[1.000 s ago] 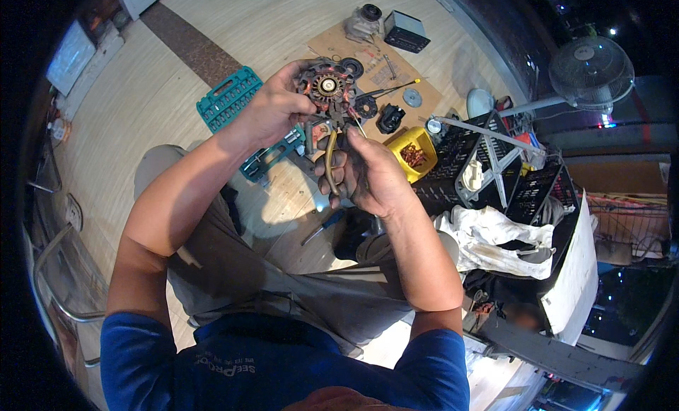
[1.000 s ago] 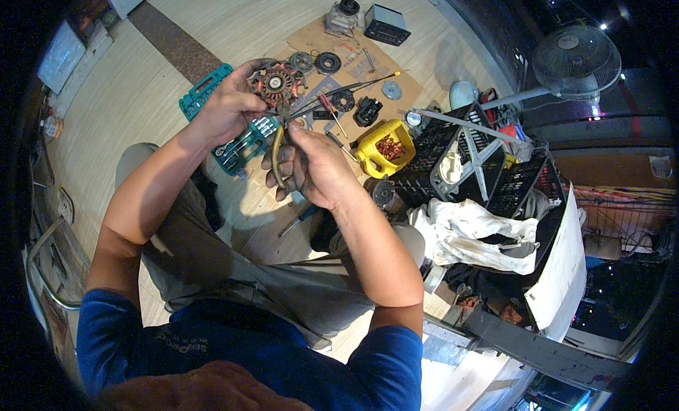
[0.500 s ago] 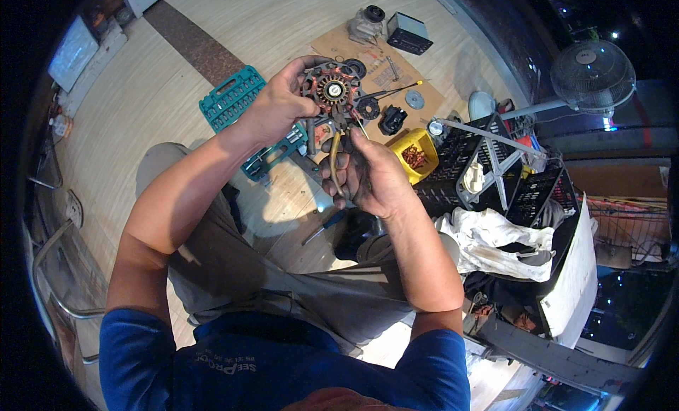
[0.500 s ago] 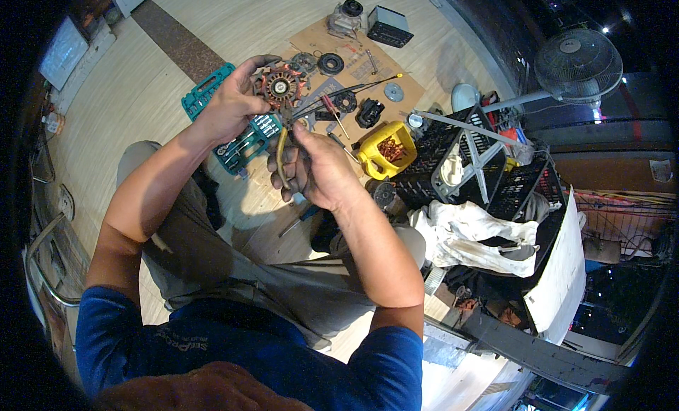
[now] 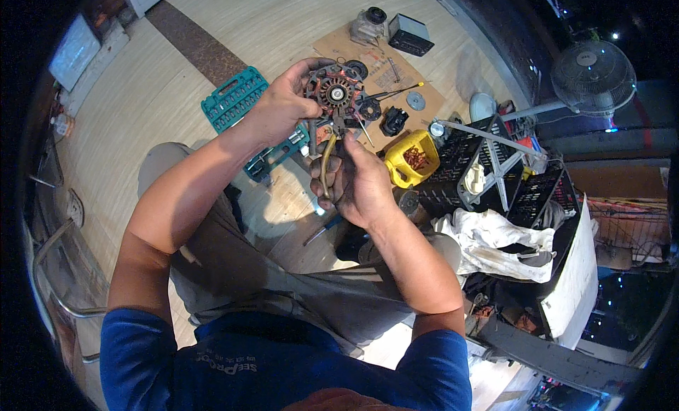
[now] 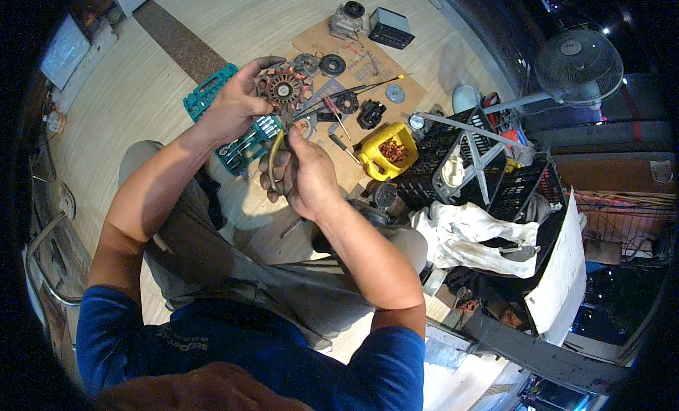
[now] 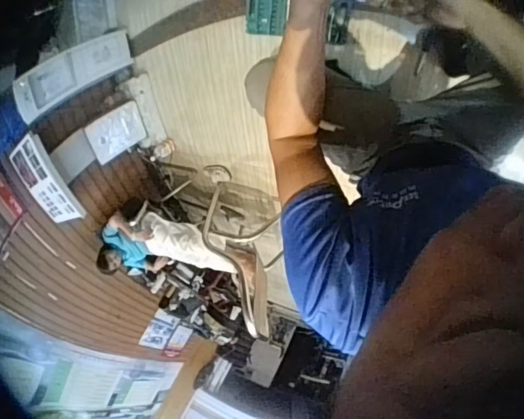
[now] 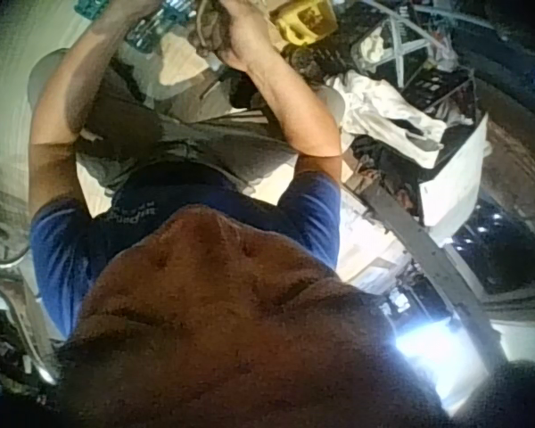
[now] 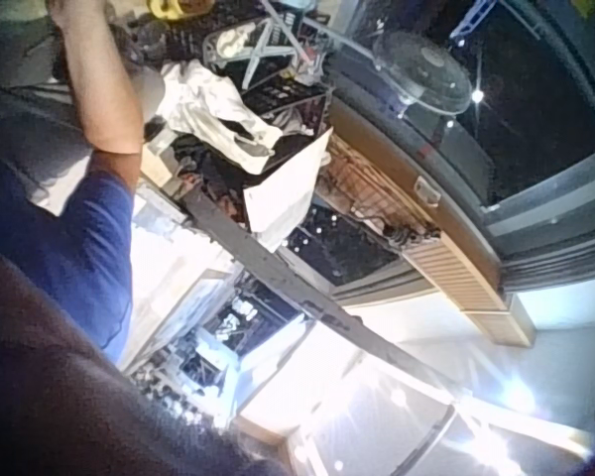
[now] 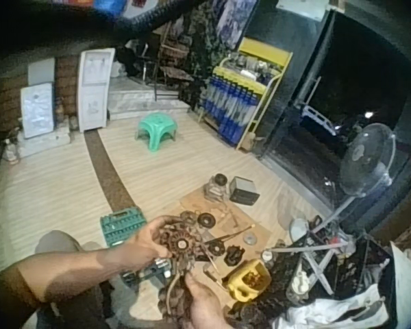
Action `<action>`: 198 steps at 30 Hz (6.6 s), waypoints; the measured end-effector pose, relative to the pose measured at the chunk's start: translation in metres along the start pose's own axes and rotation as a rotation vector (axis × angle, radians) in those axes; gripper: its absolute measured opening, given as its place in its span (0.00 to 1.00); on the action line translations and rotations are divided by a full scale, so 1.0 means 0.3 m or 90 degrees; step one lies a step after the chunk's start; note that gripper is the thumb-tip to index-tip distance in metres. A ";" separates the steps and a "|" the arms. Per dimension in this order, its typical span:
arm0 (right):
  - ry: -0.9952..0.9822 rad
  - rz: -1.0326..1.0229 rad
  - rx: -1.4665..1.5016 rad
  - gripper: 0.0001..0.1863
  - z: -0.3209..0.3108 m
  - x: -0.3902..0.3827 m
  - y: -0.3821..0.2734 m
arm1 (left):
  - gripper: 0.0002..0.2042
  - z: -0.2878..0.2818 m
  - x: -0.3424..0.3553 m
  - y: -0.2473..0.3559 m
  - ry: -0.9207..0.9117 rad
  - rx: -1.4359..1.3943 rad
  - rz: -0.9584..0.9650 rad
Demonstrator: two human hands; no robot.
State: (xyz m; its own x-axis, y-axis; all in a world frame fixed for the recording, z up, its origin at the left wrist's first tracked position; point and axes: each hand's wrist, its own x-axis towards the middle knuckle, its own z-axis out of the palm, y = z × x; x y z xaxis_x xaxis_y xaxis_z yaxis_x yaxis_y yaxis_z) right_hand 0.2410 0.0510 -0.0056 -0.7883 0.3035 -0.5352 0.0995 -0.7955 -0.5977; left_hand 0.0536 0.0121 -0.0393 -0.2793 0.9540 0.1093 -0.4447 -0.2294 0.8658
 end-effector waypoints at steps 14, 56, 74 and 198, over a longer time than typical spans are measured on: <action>-0.085 0.008 0.005 0.26 -0.011 0.004 -0.001 | 0.35 -0.018 -0.001 -0.033 -0.001 -0.002 0.061; -0.126 -0.003 -0.004 0.26 0.006 -0.008 0.007 | 0.35 -0.027 -0.024 0.105 -0.092 0.022 -0.034; -0.160 0.014 -0.015 0.30 -0.011 0.000 -0.027 | 0.32 -0.041 -0.016 0.082 -0.026 -0.022 -0.047; 0.313 -0.606 -1.071 0.16 -0.023 0.011 -0.087 | 0.27 -0.071 -0.060 0.081 0.017 -0.097 -0.104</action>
State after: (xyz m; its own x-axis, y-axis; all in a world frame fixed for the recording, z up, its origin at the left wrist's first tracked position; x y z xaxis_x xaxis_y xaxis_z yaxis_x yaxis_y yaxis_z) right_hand 0.2399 0.0764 0.0040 -0.7484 0.5794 0.3226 0.4238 0.7921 -0.4394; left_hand 0.0296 -0.0149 -0.0306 -0.2145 0.9759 -0.0407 -0.6089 -0.1010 0.7868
